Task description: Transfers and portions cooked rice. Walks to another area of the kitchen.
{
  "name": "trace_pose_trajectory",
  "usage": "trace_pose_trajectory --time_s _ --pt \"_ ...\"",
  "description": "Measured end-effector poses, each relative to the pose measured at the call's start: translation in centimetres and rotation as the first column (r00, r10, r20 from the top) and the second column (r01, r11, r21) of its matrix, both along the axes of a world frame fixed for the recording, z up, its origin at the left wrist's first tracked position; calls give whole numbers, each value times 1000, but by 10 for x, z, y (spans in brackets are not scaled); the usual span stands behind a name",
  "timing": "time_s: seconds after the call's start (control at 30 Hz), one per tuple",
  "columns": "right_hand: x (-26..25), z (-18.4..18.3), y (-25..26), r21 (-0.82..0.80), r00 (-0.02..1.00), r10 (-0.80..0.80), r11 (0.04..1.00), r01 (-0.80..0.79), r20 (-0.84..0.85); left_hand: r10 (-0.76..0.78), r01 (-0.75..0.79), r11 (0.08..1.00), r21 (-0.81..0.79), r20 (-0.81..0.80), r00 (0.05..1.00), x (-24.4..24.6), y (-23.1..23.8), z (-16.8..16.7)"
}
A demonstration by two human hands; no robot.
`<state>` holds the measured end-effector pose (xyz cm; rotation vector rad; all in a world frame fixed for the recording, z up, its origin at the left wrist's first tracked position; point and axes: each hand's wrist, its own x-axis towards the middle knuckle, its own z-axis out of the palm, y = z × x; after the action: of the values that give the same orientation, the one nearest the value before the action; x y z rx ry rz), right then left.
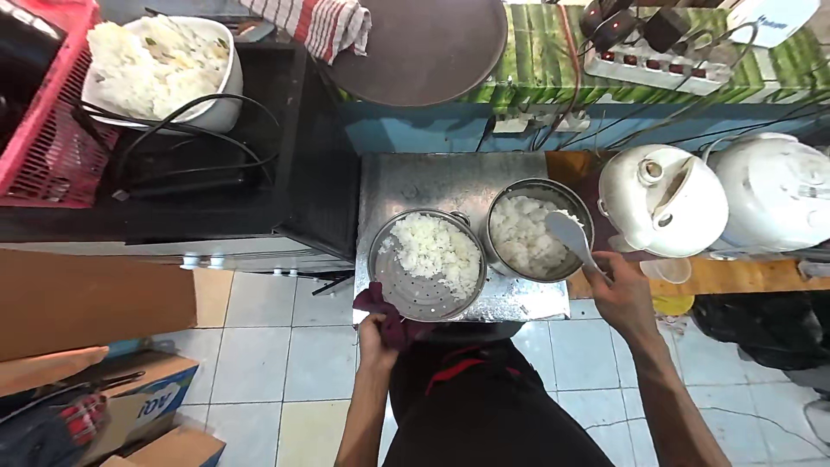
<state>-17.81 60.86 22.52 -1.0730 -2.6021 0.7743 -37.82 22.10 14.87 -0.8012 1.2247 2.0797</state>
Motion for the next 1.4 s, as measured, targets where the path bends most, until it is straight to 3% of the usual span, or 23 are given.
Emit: trace_pose_trajectory --time_s 0.13,0.33,0.4,0.5,0.7,0.87,1.07,1.23,1.4 --pt "9 3 4 -51 1000 8 999 -8 -4 -29 12 992 -122 -134 991 -9 13 2" --pt "21 -2 31 -88 999 39 995 -41 -27 -379 227 868 -442 -292 878 -15 -3 15" --pt "18 -4 43 -109 996 84 990 -87 -33 -438 228 812 -537 -304 846 -8 -7 10" --pt "12 -8 62 -118 981 182 975 -190 -69 -413 160 742 -651 -257 874 10 -2 -2" --pt "13 -17 102 -136 941 310 935 -328 -139 -11 -147 882 -449 -331 943 55 25 10" --pt "10 -24 131 -193 902 377 889 -416 -210 185 -365 845 -390 -428 885 90 52 22" --pt "-21 -1 156 -195 833 517 812 -550 -197 315 -511 811 -285 -524 791 109 66 42" --pt "-64 36 151 37 710 694 718 -695 -120 385 -565 813 -139 -599 702 105 82 64" --pt "-129 96 117 405 528 849 475 -781 23 301 -539 834 -116 -723 622 87 118 95"
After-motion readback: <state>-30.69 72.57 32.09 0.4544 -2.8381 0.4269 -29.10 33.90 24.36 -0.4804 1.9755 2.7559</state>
